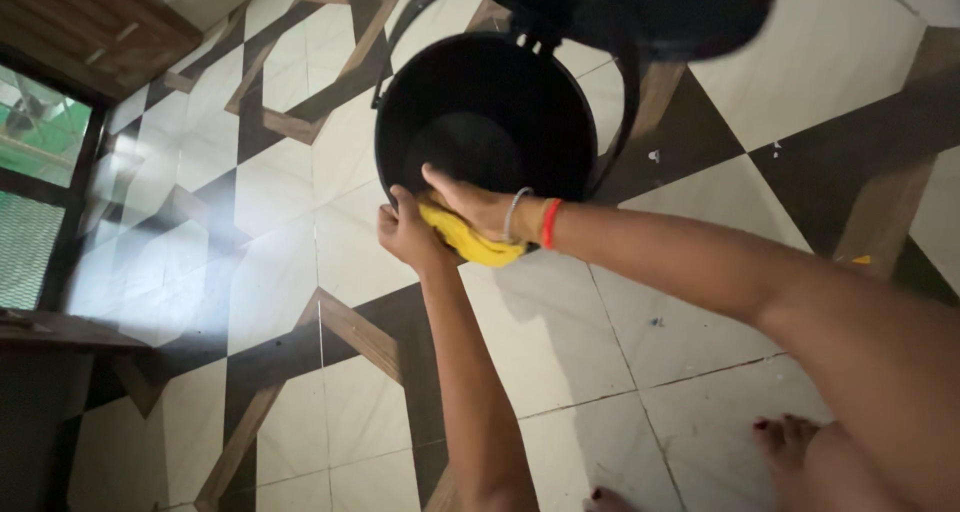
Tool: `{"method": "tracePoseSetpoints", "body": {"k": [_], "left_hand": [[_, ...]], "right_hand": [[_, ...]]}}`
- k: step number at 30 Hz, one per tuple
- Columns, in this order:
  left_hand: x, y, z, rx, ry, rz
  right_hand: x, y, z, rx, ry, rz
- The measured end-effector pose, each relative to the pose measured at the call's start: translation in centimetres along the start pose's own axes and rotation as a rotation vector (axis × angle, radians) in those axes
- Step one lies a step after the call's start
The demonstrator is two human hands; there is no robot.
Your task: The person uses a yellow cloth to wipe the interior and exterior of a black pedal-operated trash bin. They clean the inside walls and bottom, then rotate the bin to wipe the outside surfaces and lid.
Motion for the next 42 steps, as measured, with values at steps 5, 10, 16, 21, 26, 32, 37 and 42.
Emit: {"method": "tracePoseSetpoints", "body": {"k": [5, 10, 16, 21, 26, 32, 37, 42], "left_hand": [[-0.5, -0.8, -0.3, -0.038, -0.016, 0.075], [0.0, 0.1, -0.7, -0.044, -0.018, 0.077], [0.2, -0.6, -0.5, -0.036, -0.088, 0.044], [-0.5, -0.8, -1.6, -0.150, -0.070, 0.117], [-0.2, -1.4, -0.5, 0.036, -0.119, 0.075], [0.9, -0.8, -0.9, 0.017, -0.140, 0.067], [2.1, -0.7, 0.1, 0.005, -0.113, 0.068], [1.6, -0.7, -0.1, -0.034, -0.092, 0.104]], "right_hand": [[1.7, 4.0, -0.6, 0.175, -0.038, 0.028], [6.4, 2.7, -3.9, 0.280, -1.352, -0.072], [13.0, 0.1, -3.7, -0.160, -1.858, -0.630], [6.8, -0.1, -3.3, -0.006, -1.125, -0.279], [1.4, -0.2, -1.0, 0.162, -0.280, 0.068], [1.9, 0.8, -2.1, 0.251, -0.830, -0.042], [1.6, 0.7, -3.2, 0.438, -1.142, -0.155], [0.7, -0.6, -4.1, 0.395, -0.784, 0.014]]}}
Point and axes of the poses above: each hand's wrist, its own y-axis towards the middle knuckle, its own x-axis out of the back of the hand, z = x × y, the point moved 8 cm from there along y, towards the middle knuckle, and after that the axes turned 12 degrees about -x, right-handed, at the moved point
